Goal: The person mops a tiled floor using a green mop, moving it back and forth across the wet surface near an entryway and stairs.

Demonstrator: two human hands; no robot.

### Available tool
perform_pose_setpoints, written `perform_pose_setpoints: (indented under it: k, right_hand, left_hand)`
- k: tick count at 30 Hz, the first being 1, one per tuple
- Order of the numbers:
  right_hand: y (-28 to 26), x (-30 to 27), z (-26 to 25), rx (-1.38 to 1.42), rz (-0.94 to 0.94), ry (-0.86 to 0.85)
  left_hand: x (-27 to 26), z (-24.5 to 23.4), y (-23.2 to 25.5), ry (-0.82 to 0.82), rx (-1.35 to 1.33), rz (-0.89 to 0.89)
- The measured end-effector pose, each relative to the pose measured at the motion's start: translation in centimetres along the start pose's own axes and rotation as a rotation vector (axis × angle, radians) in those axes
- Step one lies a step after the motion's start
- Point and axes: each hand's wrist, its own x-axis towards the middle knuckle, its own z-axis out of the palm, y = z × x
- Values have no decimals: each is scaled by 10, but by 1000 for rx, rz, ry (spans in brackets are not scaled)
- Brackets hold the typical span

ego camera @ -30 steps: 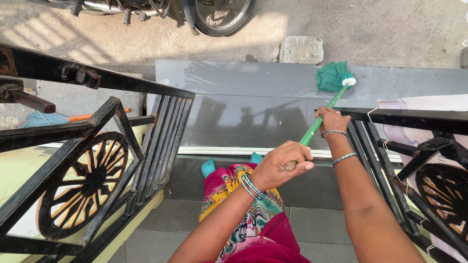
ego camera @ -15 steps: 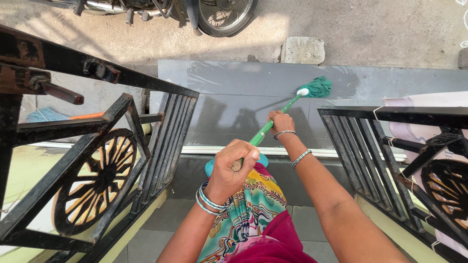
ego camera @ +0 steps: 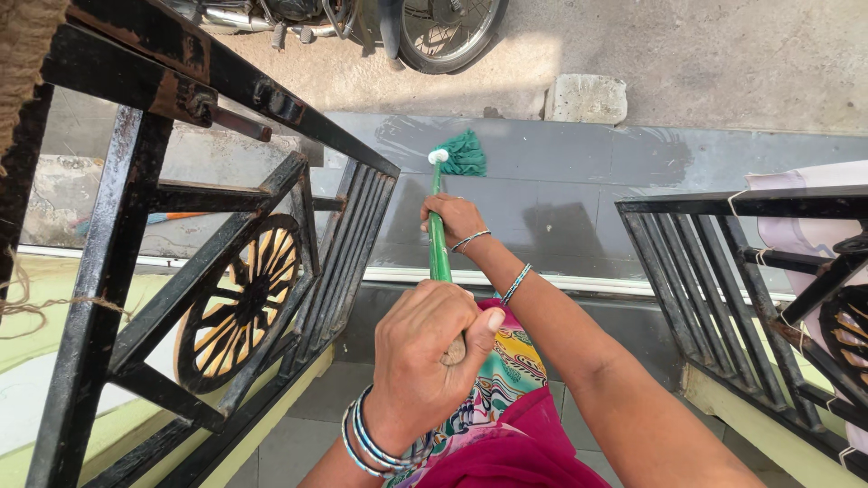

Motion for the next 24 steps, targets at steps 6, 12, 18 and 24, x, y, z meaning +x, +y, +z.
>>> perform_pose_setpoints:
  k: [6,12,18,24]
  right_hand:
    - [-3,3,-19,18,-102,37]
    - [56,-25,-36,-150,138,-130]
    - [102,-82,-83,-392,254,-126]
    - [181,-143,-137,-562,356,-41]
  left_hand:
    - [-13,22,12,-3,32,104]
    - [-15,86,-18,-191,76,147]
    - [-10,119,-25,-303,-97,183]
    - [7,171,-42,-382,-319,178]
